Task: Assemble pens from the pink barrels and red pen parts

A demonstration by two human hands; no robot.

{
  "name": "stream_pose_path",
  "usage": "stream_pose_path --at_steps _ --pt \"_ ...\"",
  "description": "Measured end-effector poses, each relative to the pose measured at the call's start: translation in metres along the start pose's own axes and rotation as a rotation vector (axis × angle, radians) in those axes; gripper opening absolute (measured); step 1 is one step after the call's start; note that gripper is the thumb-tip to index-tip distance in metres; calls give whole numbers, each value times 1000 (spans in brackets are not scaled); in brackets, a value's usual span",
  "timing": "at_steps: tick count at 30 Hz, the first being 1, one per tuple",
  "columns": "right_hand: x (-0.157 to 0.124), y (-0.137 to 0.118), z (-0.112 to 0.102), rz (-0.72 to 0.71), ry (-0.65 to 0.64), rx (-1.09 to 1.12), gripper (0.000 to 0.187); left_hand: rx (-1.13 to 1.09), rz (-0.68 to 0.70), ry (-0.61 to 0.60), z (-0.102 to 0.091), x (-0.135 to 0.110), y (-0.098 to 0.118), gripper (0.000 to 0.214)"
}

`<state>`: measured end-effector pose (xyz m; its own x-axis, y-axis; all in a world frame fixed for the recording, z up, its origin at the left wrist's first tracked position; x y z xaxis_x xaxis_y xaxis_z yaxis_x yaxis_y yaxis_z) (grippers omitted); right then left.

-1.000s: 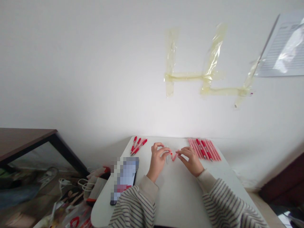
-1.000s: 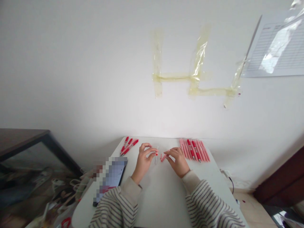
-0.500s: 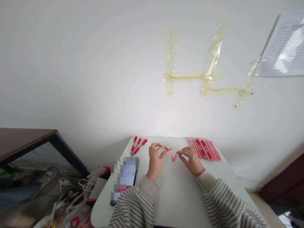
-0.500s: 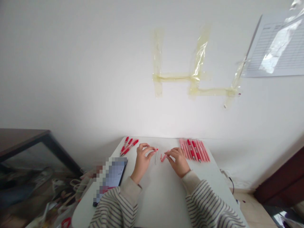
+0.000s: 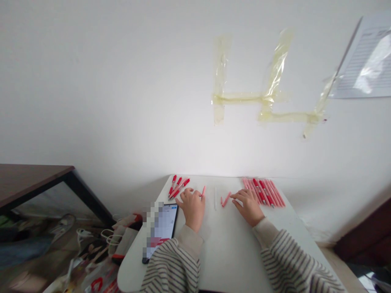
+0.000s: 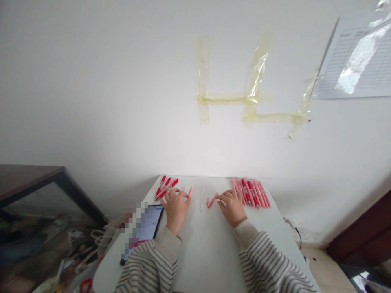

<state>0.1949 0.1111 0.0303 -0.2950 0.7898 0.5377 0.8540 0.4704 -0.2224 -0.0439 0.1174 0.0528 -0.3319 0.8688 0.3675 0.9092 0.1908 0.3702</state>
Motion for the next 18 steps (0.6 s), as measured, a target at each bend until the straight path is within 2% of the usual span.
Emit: stream_pose_path --at_steps 10,18 --pt "-2 11 1 64 -49 -42 24 85 -19 9 0 1 -4 30" --pt "-2 -12 11 -21 -191 -18 38 97 -4 17 -1 1 -3 31"
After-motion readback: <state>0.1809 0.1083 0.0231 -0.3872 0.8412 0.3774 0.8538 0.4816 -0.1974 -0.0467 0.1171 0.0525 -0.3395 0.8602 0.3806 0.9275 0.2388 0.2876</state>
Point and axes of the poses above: each hand's wrist, its own x-axis towards the middle knuckle, its own z-axis out of the palm, y = z × x, the point moved 10 cm from there along x, towards the middle knuckle, and after that the axes turned 6 degrees about -z, right-handed, at the moved point
